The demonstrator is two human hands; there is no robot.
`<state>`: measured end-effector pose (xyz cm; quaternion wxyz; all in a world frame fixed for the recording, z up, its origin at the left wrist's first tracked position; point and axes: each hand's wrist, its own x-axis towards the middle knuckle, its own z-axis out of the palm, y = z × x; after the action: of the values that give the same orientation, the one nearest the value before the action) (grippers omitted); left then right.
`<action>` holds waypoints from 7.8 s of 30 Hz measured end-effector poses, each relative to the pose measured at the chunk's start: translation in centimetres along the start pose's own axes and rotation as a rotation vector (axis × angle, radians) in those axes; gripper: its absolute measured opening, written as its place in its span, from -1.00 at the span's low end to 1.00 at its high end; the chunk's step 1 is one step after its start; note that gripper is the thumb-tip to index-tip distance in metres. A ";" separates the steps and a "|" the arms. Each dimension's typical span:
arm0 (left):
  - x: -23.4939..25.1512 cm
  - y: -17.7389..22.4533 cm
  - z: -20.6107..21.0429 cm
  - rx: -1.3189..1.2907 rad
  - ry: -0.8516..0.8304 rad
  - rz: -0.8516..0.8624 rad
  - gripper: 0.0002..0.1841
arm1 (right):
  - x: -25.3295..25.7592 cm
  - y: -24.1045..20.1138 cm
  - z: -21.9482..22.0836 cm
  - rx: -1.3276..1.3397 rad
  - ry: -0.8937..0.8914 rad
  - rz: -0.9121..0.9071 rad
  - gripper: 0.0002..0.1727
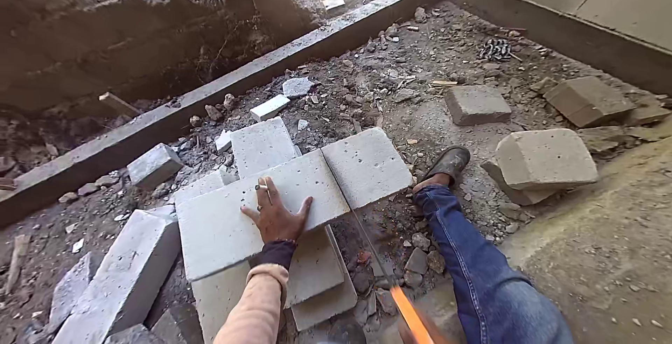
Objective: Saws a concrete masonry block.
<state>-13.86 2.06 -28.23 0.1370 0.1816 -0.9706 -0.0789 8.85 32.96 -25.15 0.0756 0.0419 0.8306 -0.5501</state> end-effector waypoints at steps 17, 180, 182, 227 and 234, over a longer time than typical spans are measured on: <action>-1.1 0.1 0.6 -0.003 -0.009 -0.045 0.38 | 11.6 -6.8 2.4 -0.035 0.018 0.038 -0.45; 1.0 -10.0 -2.7 0.002 0.142 -0.561 0.39 | 4.7 -0.5 2.8 0.017 0.093 -0.016 -0.38; 1.5 -10.1 -2.6 0.008 0.120 -0.543 0.39 | -1.2 -1.0 0.3 0.026 0.086 0.029 -0.41; 1.9 -10.3 -2.8 -0.009 0.094 -0.506 0.42 | -5.6 0.9 0.2 0.003 0.005 0.156 -0.33; 1.9 -11.3 -2.3 -0.027 0.149 -0.508 0.36 | 7.7 0.4 4.2 -0.001 0.074 0.187 -0.34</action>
<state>-11.11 -9.28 -27.85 0.1862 0.4229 -0.8799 -0.1103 1.69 29.11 -28.44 0.0960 0.1396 0.8256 -0.5382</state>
